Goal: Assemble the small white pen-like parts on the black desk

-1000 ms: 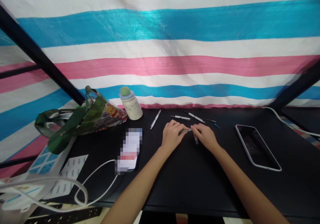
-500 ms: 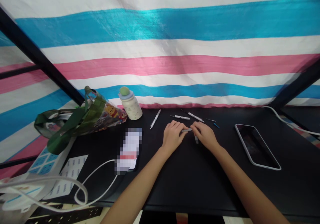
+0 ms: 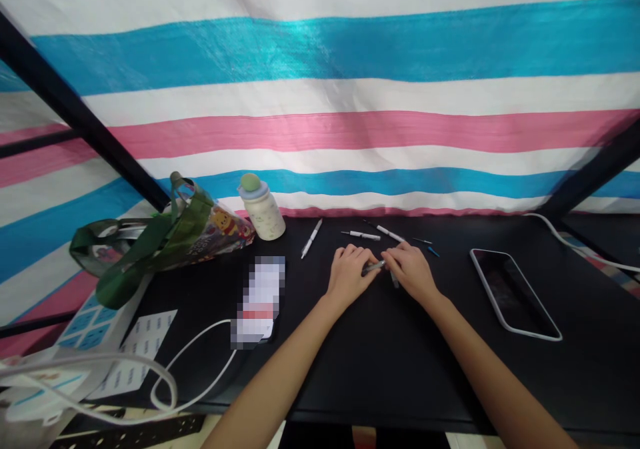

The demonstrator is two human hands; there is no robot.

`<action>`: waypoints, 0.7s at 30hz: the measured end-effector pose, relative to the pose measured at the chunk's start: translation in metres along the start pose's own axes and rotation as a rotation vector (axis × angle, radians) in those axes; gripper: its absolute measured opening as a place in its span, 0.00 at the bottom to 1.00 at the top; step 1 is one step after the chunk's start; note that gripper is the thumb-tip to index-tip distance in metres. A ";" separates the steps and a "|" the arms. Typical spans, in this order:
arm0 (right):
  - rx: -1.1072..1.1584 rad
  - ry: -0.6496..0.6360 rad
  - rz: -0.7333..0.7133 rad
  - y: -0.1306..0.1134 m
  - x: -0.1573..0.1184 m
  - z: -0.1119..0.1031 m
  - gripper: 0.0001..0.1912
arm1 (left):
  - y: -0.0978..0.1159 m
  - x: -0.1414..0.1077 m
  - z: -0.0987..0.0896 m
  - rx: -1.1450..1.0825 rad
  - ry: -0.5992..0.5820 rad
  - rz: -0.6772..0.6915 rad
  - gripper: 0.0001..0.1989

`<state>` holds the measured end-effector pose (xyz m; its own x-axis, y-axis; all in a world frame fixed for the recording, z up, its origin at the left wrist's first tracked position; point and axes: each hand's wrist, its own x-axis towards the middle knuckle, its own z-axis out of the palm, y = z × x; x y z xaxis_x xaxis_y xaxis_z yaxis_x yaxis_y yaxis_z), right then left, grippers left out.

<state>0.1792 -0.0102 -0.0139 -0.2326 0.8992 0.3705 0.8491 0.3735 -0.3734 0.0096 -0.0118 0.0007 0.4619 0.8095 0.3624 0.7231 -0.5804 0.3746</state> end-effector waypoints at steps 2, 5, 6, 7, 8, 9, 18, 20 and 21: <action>-0.001 0.029 0.011 0.002 0.000 0.000 0.20 | 0.001 0.000 0.002 -0.032 -0.024 -0.017 0.06; 0.007 0.042 0.039 0.004 0.000 0.001 0.18 | 0.001 -0.001 0.005 -0.058 -0.059 -0.044 0.08; 0.009 0.042 0.047 0.004 0.000 0.001 0.17 | 0.001 -0.001 0.006 -0.055 -0.068 -0.051 0.08; 0.007 0.040 0.054 0.005 0.000 0.002 0.17 | 0.000 -0.001 0.007 -0.049 -0.073 -0.058 0.08; 0.002 0.039 0.062 0.005 0.000 0.002 0.16 | 0.000 -0.001 0.008 -0.043 -0.075 -0.066 0.07; -0.006 0.040 0.073 0.006 -0.001 0.003 0.16 | -0.001 -0.001 0.008 -0.039 -0.077 -0.076 0.06; 0.009 0.035 0.150 0.007 -0.003 0.006 0.15 | -0.006 -0.001 0.014 -0.026 -0.094 -0.094 0.06; 0.035 0.020 0.165 0.006 -0.003 0.006 0.15 | -0.007 -0.001 0.014 -0.015 -0.084 -0.092 0.06; 0.052 0.014 0.173 0.005 -0.003 0.006 0.14 | -0.008 -0.001 0.015 -0.010 -0.078 -0.091 0.06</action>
<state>0.1815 -0.0099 -0.0225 -0.0781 0.9481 0.3084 0.8504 0.2248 -0.4757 0.0109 -0.0068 -0.0152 0.4334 0.8632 0.2590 0.7591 -0.5046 0.4114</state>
